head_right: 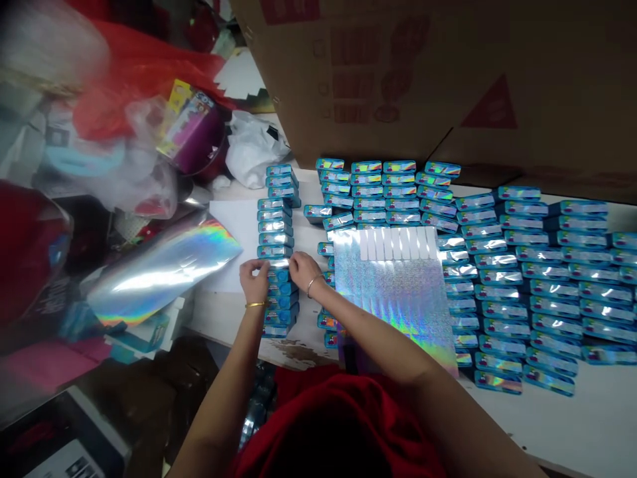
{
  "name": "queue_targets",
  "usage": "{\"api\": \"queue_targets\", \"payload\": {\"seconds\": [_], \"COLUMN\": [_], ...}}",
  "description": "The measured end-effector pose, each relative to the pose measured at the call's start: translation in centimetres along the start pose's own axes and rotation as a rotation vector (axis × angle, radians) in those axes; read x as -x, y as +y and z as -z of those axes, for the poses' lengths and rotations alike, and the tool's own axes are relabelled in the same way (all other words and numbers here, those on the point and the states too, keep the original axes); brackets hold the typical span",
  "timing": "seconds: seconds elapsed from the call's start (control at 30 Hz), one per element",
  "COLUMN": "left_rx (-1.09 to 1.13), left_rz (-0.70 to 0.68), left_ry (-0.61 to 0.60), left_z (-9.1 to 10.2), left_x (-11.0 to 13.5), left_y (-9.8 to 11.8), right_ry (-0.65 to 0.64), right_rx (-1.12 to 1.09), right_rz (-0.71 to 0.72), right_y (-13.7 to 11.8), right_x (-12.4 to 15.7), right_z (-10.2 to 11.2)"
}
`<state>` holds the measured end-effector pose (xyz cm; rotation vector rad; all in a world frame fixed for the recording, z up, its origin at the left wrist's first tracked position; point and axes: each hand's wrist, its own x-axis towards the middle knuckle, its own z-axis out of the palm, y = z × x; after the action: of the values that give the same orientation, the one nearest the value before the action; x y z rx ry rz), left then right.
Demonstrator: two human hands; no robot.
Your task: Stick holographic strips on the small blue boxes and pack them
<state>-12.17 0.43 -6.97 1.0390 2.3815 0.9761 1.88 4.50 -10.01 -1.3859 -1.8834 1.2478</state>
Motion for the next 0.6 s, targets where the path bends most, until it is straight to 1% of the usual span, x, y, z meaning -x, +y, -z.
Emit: {"api": "queue_targets", "payload": {"seconds": [0.13, 0.2, 0.23, 0.27, 0.33, 0.37, 0.43, 0.5, 0.6], "left_rx": [-0.118, -0.142, -0.129, -0.096, 0.015, 0.073, 0.164, 0.21, 0.254], "left_rz": [0.033, 0.085, 0.132, 0.192, 0.329, 0.385, 0.454, 0.482, 0.52], "left_ry": [-0.004, 0.003, 0.007, 0.002, -0.043, -0.08, -0.159, -0.219, -0.279], "left_z": [-0.5, -0.6, -0.6, -0.5, -0.4, -0.3, -0.3, -0.3, -0.2], "left_x": [0.1, 0.0, -0.2, -0.4, -1.0, -1.2, -1.7, -2.1, -2.3], "left_y": [-0.3, -0.7, -0.9, -1.2, -1.8, -2.1, -2.6, -3.0, -3.4], "right_ry": [-0.026, -0.038, -0.041, -0.036, 0.016, 0.05, 0.078, 0.027, -0.081], "right_rx": [0.052, 0.038, 0.019, -0.005, -0.06, -0.085, -0.118, -0.12, -0.055], "right_rz": [-0.008, -0.024, -0.044, -0.074, -0.132, -0.138, -0.091, -0.029, -0.025], "right_y": [0.6, 0.8, 0.9, 1.0, 1.1, 1.2, 1.4, 1.6, 1.5], "right_x": [-0.5, -0.5, -0.5, -0.3, 0.3, 0.7, 1.7, 2.6, 3.1], "right_z": [-0.8, -1.2, -1.3, -1.5, -1.9, -2.1, -2.6, -3.2, -3.9]}}
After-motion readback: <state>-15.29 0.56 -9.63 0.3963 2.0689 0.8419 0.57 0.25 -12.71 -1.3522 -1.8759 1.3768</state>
